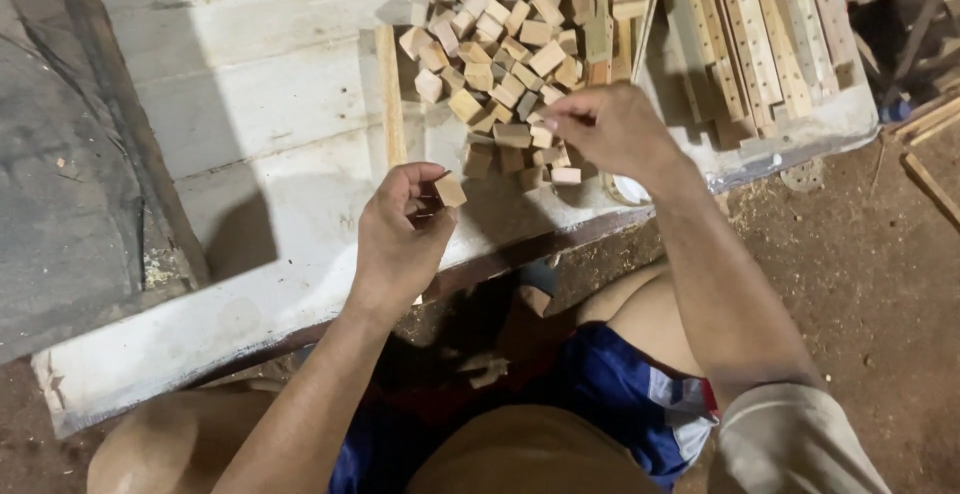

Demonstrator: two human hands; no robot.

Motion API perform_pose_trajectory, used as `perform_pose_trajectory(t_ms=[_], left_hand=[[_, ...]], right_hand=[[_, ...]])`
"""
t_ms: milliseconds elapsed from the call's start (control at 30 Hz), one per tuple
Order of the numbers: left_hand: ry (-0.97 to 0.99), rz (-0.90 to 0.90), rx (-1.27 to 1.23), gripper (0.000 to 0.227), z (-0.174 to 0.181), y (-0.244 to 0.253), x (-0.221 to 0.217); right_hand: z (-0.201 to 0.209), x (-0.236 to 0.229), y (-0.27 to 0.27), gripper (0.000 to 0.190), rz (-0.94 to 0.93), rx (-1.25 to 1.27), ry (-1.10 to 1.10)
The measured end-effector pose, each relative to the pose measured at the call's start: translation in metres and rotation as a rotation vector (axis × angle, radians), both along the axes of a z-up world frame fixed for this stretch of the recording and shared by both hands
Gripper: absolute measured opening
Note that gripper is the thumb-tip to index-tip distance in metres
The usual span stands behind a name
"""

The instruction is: The person assembles small wooden blocks by applying glue to their ends and attaching them to longer wooden strips. The person repeatedly picks up blocks, applies glue, and presses them onto strips, then places the assembled pieces into a tray.

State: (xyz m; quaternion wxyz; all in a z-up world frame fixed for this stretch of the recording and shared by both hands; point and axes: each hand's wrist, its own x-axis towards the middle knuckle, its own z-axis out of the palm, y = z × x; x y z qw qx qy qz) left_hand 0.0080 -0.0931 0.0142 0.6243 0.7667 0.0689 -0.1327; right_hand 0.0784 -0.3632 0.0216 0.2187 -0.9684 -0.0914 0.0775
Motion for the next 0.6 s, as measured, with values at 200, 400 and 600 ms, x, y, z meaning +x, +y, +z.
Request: perform_pose_trajectory(t_ms=[200, 400, 600], left_hand=[[0.073, -0.105, 0.1, 0.044, 0.004, -0.002, 0.001], [0.098, -0.158, 0.02, 0.044, 0.001, -0.01, 0.001], [0.024, -0.148, -0.27, 0.047, 0.003, -0.015, -0.003]], right_hand=[[0.016, -0.029, 0.004, 0.014, 0.01, -0.289, 0.177], [-0.02, -0.033, -0.005, 0.018, 0.04, -0.463, 0.28], [0.036, -0.043, 0.008, 0.039, 0.038, 0.302, 0.458]])
